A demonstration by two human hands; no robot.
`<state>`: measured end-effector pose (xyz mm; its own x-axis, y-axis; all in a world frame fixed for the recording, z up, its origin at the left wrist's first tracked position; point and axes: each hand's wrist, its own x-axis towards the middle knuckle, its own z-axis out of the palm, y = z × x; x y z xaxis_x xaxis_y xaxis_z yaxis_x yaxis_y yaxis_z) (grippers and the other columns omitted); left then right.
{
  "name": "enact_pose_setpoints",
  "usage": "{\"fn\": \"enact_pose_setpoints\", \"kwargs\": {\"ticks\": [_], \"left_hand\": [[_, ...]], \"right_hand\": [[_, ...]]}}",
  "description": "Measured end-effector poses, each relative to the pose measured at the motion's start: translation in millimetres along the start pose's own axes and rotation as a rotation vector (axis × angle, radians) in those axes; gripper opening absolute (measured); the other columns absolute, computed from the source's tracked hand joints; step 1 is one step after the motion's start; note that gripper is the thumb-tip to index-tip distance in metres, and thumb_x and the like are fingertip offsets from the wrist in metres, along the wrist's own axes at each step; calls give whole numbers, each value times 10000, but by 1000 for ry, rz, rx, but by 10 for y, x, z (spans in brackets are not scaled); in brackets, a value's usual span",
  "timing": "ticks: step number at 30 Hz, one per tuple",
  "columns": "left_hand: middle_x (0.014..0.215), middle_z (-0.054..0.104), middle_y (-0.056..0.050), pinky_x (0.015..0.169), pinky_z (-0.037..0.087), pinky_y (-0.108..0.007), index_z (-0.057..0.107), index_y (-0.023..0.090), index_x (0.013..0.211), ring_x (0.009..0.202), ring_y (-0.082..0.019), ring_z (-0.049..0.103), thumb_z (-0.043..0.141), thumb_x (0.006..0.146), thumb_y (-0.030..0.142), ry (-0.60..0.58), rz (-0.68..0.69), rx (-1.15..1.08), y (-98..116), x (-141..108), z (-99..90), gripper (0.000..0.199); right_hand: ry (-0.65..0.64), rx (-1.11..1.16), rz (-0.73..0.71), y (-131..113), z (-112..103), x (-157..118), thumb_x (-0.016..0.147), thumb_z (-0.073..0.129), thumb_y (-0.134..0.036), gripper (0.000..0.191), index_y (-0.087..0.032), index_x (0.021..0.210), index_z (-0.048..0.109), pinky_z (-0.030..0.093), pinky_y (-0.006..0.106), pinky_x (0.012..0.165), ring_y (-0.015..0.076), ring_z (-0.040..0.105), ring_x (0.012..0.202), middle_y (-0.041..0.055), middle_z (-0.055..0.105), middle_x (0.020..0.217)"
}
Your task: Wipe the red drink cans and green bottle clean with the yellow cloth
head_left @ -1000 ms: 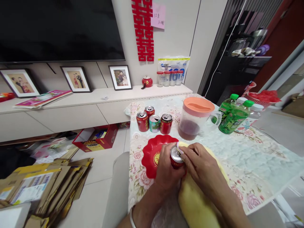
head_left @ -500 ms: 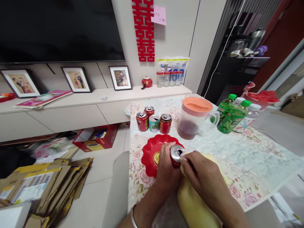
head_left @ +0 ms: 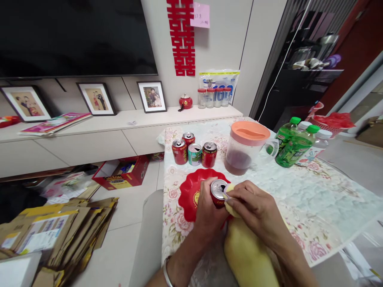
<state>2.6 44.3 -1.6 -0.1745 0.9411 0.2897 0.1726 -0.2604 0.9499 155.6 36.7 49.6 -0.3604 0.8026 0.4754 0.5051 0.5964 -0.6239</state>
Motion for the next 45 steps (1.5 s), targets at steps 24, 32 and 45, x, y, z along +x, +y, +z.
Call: {"fn": "enact_pose_setpoints", "kwargs": {"ticks": [24,32,45], "left_hand": [[1180,717,-68,1004,562,-436,558,228,1259,1105,-273,711,834,687,310,92,-232,-251,89,92,-207,641],[1236,713,-59,984,562,-343,591,241,1307,1099,-229,708,874,716,333,305,-91,-262,198,171,-484,661],[1296,706,-90,958,592,-353,518,255,1390,1134,-262,727,845,789,493,128,-117,-291,358,-89,-327,724]], "right_hand": [[33,22,341,326,462,106,876,578,-269,194,-230,687,574,451,331,702,195,569,672,43,625,721],[387,432,520,435,131,45,930,640,-461,262,-202,918,675,508,302,592,176,610,659,25,697,792],[467,623,293,-175,458,-23,946,666,-368,153,-238,1003,722,606,373,842,231,706,944,67,732,1015]]}}
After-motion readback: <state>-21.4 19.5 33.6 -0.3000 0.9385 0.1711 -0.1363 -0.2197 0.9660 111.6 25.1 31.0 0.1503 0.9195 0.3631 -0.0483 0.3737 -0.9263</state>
